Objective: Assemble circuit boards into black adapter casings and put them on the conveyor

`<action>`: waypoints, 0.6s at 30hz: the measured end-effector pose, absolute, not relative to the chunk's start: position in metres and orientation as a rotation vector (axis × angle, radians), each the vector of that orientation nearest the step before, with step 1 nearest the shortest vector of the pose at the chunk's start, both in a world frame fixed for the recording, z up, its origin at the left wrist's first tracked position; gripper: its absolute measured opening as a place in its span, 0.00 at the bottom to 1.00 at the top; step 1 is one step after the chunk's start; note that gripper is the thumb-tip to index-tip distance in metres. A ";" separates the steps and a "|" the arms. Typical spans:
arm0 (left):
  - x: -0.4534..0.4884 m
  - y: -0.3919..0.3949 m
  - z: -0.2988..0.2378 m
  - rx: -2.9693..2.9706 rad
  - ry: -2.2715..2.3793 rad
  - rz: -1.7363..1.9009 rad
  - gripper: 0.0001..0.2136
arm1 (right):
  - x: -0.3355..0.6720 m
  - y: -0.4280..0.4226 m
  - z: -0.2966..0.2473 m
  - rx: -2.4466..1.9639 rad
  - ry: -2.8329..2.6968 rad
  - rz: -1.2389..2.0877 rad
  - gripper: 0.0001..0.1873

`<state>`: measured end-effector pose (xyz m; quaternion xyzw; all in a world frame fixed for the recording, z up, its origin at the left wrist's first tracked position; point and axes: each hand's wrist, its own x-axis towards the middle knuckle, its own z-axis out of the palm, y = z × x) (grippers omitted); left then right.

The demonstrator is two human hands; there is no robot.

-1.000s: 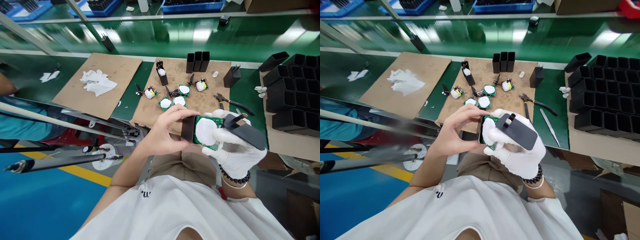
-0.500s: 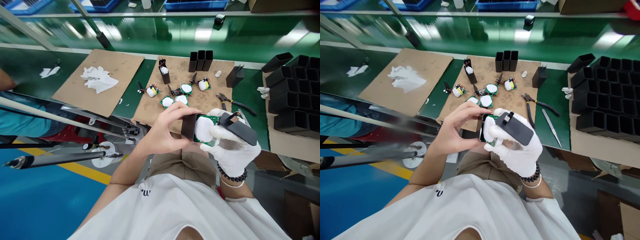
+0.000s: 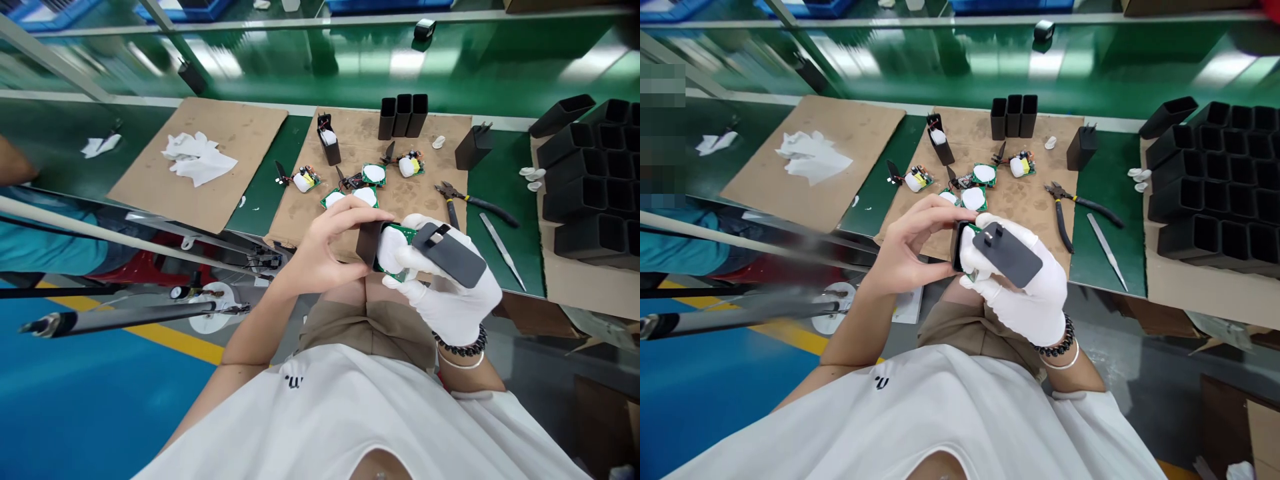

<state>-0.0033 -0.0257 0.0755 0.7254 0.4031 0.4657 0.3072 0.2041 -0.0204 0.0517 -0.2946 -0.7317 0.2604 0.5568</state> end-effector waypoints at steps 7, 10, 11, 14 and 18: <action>-0.013 -0.022 0.063 1.864 1.015 1.254 0.26 | 0.197 -0.021 0.053 -0.756 -1.809 0.599 0.19; -0.013 -0.022 0.062 1.827 1.065 1.246 0.25 | 0.196 -0.021 0.050 -0.808 -1.802 0.583 0.15; -0.013 -0.022 0.061 1.816 1.076 1.243 0.26 | 0.196 -0.021 0.050 -0.807 -1.805 0.575 0.15; -0.013 -0.021 0.059 1.818 1.080 1.237 0.26 | 0.196 -0.018 0.048 -0.755 -1.843 0.551 0.15; -0.014 -0.017 0.055 1.873 1.024 1.285 0.27 | 0.197 -0.013 0.045 -0.702 -1.868 0.436 0.19</action>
